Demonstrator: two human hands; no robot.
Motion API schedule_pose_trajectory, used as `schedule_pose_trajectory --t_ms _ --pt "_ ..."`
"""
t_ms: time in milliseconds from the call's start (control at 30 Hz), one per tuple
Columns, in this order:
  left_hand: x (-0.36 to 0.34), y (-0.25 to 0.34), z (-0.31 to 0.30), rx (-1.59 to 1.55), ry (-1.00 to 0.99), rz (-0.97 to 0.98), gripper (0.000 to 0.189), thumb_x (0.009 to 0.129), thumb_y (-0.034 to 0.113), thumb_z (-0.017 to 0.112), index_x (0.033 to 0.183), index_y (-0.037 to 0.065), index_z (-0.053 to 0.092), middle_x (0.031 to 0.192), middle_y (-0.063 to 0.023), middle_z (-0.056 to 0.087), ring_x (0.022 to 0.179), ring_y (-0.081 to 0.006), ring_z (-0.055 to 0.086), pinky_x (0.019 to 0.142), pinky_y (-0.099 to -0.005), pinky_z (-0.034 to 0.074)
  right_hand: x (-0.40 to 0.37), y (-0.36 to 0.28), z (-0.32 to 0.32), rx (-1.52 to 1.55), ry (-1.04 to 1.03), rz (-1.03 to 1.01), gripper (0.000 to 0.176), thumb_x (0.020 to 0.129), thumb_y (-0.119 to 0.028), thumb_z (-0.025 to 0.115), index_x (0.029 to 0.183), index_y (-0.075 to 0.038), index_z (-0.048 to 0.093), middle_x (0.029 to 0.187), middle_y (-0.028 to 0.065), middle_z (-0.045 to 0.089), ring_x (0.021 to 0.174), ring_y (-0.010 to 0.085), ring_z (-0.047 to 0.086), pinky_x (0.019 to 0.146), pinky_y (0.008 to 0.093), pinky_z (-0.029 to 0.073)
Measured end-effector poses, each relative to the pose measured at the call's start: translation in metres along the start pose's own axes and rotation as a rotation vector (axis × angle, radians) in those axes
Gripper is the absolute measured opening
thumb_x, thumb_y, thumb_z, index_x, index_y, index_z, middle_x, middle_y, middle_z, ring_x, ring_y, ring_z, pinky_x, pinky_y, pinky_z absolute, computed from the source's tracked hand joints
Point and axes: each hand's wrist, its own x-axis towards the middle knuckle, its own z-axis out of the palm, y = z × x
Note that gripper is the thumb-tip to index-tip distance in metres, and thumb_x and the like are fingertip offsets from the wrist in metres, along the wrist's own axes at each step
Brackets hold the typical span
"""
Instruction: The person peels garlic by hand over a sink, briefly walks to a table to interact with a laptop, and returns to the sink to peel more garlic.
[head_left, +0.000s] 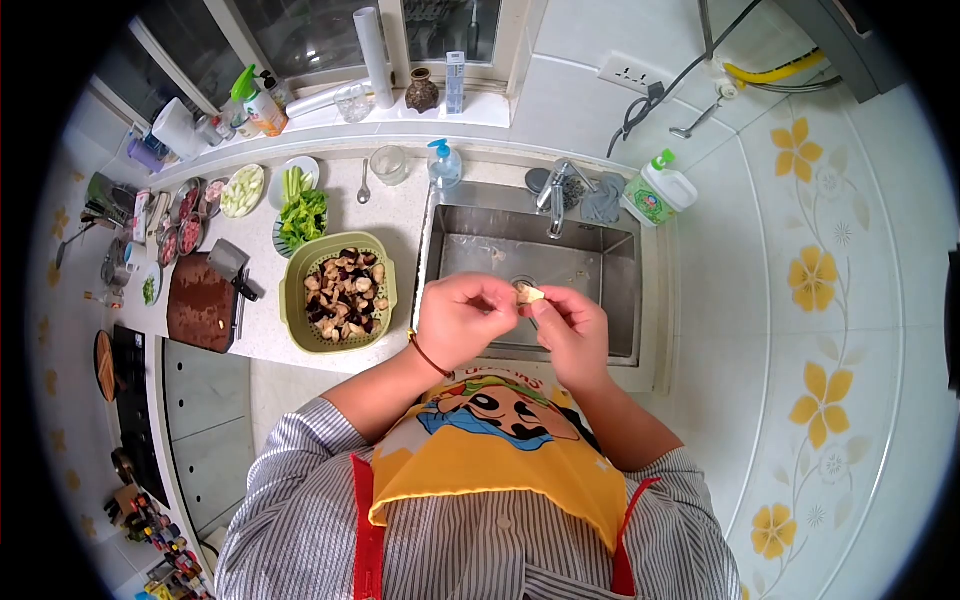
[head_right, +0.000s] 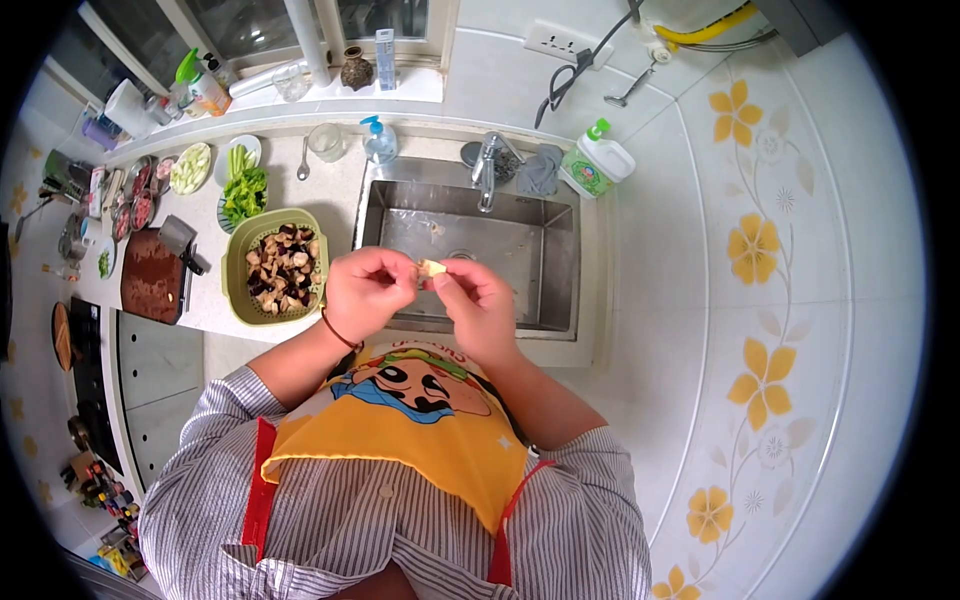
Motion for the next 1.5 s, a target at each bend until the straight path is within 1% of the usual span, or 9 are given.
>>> schedule_pose_trajectory --t_ms 233,367,433,567,733,967,1067,1233,1500 --pt "0.008 -0.013 -0.007 -0.283 -0.024 -0.179 0.007 0.081 0.002 0.073 0.088 -0.001 0.072 0.078 -0.0006 0.07 0.072 -0.0041 0.061 0.067 -0.0208 0.051 0.005 0.002 -0.01 0.315 -0.017 0.163 0.018 0.098 -0.007 0.057 0.113 0.001 0.059 0.087 0.0098 0.065 0.055 0.0026 0.039 0.048 0.02 0.031" --pt "0.022 -0.019 -0.017 -0.152 0.04 -0.163 0.006 0.084 0.001 0.069 0.088 -0.001 0.072 0.076 0.0003 0.069 0.07 -0.0035 0.06 0.065 -0.02 0.05 0.005 -0.001 -0.017 0.29 -0.059 0.164 0.018 0.098 -0.008 0.058 0.113 0.001 0.06 0.087 0.0081 0.065 0.056 0.0024 0.04 0.049 0.0191 0.031" --pt "0.028 -0.021 -0.02 -0.149 0.006 -0.172 0.007 0.091 0.003 0.067 0.091 -0.003 0.07 0.078 -0.0033 0.069 0.068 -0.0068 0.061 0.064 -0.0216 0.05 0.005 -0.007 -0.018 0.181 -0.003 0.149 0.019 0.098 -0.01 0.059 0.114 0.0 0.061 0.087 0.0064 0.066 0.058 0.002 0.041 0.05 0.0187 0.032" --pt "0.029 -0.019 -0.01 -0.141 -0.117 -0.199 0.009 0.092 0.005 0.068 0.096 -0.003 0.071 0.083 -0.0036 0.071 0.073 -0.0067 0.063 0.067 -0.0211 0.051 0.009 -0.006 -0.026 0.117 -0.009 0.169 0.018 0.098 -0.012 0.06 0.113 -0.001 0.063 0.089 0.0052 0.068 0.06 0.0017 0.044 0.051 0.0183 0.034" --pt "0.028 -0.012 0.003 -0.174 -0.298 -0.267 0.014 0.094 0.007 0.069 0.103 -0.003 0.071 0.089 -0.0046 0.072 0.078 -0.0067 0.065 0.07 -0.0211 0.052 0.016 -0.01 -0.027 -0.057 -0.008 0.155 0.016 0.098 -0.01 0.062 0.109 0.0 0.065 0.097 0.0061 0.071 0.078 0.0059 0.062 0.063 0.02 0.045" --pt "0.043 -0.022 0.006 -0.132 -0.352 -0.276 0.01 0.094 0.004 0.066 0.099 -0.003 0.07 0.086 -0.004 0.07 0.077 -0.0067 0.064 0.068 -0.0208 0.051 0.031 -0.002 -0.034 -0.058 -0.025 0.076 0.015 0.097 -0.008 0.065 0.108 0.001 0.065 0.097 0.0052 0.071 0.089 0.0097 0.066 0.079 0.0229 0.051" --pt "0.048 -0.029 0.014 -0.25 -0.288 -0.276 0.008 0.094 0.004 0.066 0.096 -0.003 0.07 0.084 -0.0036 0.07 0.076 -0.0065 0.063 0.067 -0.0207 0.05 0.041 0.005 -0.037 -0.054 0.007 0.075 0.015 0.097 -0.01 0.065 0.107 0.0 0.066 0.094 0.0036 0.07 0.08 0.0071 0.062 0.07 0.0216 0.049" --pt "0.06 -0.053 0.024 -0.238 -0.224 -0.304 0.008 0.094 0.004 0.066 0.096 -0.003 0.069 0.083 -0.0034 0.069 0.074 -0.0065 0.062 0.066 -0.021 0.05 0.059 0.025 -0.046 0.18 -0.009 0.156 0.015 0.098 -0.01 0.064 0.11 -0.002 0.067 0.086 0.0014 0.066 0.061 0.0039 0.043 0.053 0.0218 0.035" --pt "0.084 -0.073 0.03 -0.223 -0.171 -0.366 0.01 0.096 0.006 0.064 0.094 -0.003 0.068 0.083 -0.0036 0.069 0.072 -0.0072 0.062 0.066 -0.0215 0.05 0.088 0.047 -0.056 0.268 -0.03 0.119 0.019 0.099 -0.012 0.061 0.114 -0.003 0.066 0.076 -0.001 0.057 0.06 0.0068 0.045 0.054 0.0236 0.037"
